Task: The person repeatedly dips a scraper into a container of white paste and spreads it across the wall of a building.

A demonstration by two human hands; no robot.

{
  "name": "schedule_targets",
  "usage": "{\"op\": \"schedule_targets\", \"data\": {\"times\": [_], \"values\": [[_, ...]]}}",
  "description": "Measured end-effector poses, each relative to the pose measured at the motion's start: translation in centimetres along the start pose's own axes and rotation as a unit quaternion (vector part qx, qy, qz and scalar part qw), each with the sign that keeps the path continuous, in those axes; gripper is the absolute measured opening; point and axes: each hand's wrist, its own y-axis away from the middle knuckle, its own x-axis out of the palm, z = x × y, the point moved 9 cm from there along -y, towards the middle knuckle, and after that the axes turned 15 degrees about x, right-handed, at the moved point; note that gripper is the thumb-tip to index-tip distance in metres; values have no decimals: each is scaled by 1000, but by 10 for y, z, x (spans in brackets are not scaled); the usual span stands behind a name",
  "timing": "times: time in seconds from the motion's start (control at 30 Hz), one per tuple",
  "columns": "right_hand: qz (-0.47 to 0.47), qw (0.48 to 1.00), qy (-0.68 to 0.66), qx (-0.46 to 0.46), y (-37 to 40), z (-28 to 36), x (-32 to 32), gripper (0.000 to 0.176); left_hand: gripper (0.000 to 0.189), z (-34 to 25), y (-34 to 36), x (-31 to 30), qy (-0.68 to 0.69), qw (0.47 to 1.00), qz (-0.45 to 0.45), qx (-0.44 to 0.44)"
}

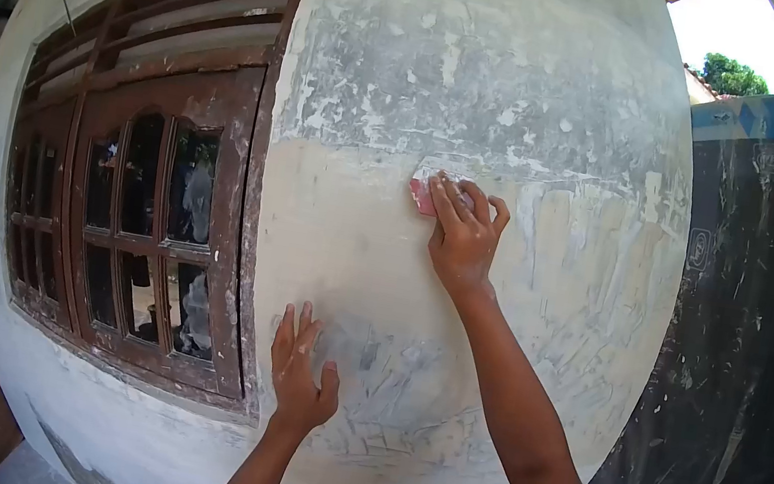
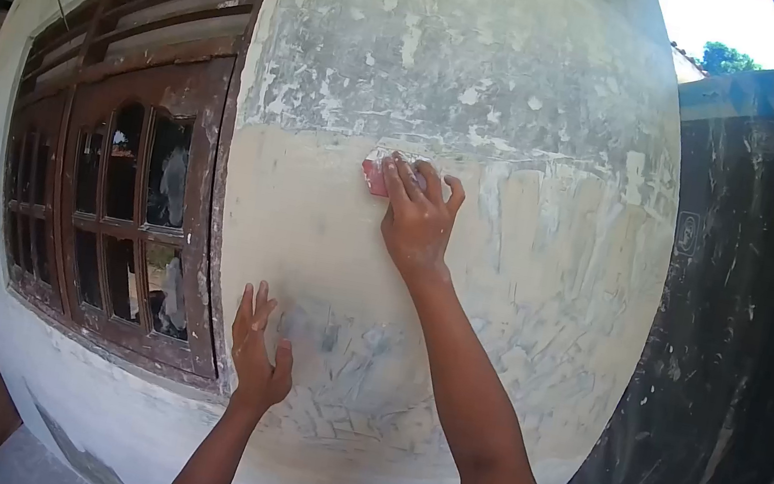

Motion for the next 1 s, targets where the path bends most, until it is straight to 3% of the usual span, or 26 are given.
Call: {"op": "schedule_targets", "data": {"times": [0.17,0.27,0.43,0.53,0.63,0.7,0.77,0.9,1.0], "values": [[42,996,-19,-83,70,34,-10,47,55,-3,-1,3,-11,1000,0,12],[30,996,-29,-80,60,28,-26,47,54,-3,1,-1,-12,1000,6,14],[-39,998,35,-18,-28,-26,-35,44,54,-2,11,2,-13,1000,7,-1],[-29,999,43,-9,-24,-50,-43,45,54,-9,19,6,-2,1000,12,-11],[10,996,89,-19,16,-70,-54,49,54,-15,32,13,14,999,21,-22],[86,993,65,-38,57,-76,-63,53,54,-20,42,17,22,999,30,-22],[144,987,48,-58,97,-75,-85,46,55,-25,49,24,41,998,40,-34],[288,954,39,-70,207,-84,-122,55,55,-46,62,41,69,995,54,-54],[383,924,6,-19,290,-88,-164,52,56,-74,78,51,104,991,55,-63]]}}
